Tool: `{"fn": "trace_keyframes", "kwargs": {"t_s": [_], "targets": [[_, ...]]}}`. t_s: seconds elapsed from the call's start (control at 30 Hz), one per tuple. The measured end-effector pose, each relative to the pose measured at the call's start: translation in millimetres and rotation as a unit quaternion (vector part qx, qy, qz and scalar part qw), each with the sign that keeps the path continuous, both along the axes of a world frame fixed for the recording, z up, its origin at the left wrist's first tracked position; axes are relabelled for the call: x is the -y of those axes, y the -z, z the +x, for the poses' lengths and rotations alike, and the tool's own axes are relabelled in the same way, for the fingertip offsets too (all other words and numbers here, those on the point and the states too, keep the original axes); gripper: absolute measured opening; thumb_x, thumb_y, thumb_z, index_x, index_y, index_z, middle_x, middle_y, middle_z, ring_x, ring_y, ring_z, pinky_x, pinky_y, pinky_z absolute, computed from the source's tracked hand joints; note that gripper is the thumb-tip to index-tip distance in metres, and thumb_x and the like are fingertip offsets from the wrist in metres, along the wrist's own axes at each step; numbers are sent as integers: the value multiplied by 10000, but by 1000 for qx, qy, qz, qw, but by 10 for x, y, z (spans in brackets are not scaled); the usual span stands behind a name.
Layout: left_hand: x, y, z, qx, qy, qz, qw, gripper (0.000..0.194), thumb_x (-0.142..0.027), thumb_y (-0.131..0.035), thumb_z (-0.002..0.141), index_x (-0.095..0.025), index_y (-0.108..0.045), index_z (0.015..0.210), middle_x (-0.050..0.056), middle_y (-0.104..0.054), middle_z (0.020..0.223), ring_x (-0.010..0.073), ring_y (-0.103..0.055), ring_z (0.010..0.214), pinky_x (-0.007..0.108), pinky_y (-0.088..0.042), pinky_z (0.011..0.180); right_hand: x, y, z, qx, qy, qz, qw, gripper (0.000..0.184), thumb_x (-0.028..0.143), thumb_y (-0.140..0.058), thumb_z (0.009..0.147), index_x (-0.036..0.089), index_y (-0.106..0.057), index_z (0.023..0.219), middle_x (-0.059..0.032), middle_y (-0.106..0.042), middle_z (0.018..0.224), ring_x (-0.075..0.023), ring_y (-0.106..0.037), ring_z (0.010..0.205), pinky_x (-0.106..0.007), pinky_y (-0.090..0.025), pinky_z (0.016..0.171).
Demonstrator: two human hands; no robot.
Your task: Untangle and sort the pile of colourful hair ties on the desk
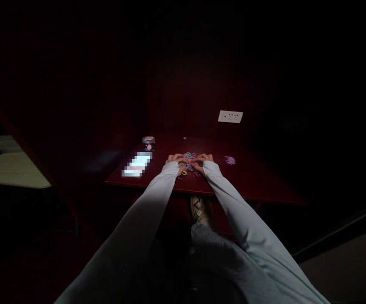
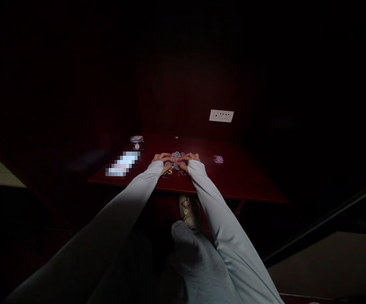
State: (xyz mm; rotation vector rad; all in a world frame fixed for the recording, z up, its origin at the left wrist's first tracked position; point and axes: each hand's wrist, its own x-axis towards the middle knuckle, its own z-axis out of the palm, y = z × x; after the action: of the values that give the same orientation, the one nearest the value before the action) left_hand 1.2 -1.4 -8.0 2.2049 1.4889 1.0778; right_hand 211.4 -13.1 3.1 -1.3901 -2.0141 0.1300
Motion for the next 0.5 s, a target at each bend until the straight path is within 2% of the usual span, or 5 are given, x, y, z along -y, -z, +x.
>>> {"fn": "trace_keyframes", "kwargs": {"t_s": [0.17,0.37,0.5], "targets": [[25,-41,-12,-11,0,-12,1000,171,-191,-792,828,-329,-820,924,-22,-692,1339,292,-505,1241,445,-462,1073,-62,54,17,7,10,-5,1000,184,408,-722,932,310,-846,1027,-46,-711,1123,-270,-525,1139,-397,-457,1014],[63,-94,-8,-50,-8,-36,998,203,-237,-752,868,-357,-831,1012,-46,-671,1392,275,-494,1273,427,-448,1111,-152,160,65,1,6,7,1000,232,490,-743,911,306,-835,1019,-38,-726,1127,-267,-544,1121,-379,-478,959],[62,-86,-3,-50,-14,-33,998,211,-232,-747,872,-362,-836,1013,-47,-677,1396,274,-500,1285,432,-450,1123,-136,156,83,-6,-6,4,1000,166,422,-716,932,305,-828,966,-24,-752,1113,-261,-557,1118,-375,-467,965]]}}
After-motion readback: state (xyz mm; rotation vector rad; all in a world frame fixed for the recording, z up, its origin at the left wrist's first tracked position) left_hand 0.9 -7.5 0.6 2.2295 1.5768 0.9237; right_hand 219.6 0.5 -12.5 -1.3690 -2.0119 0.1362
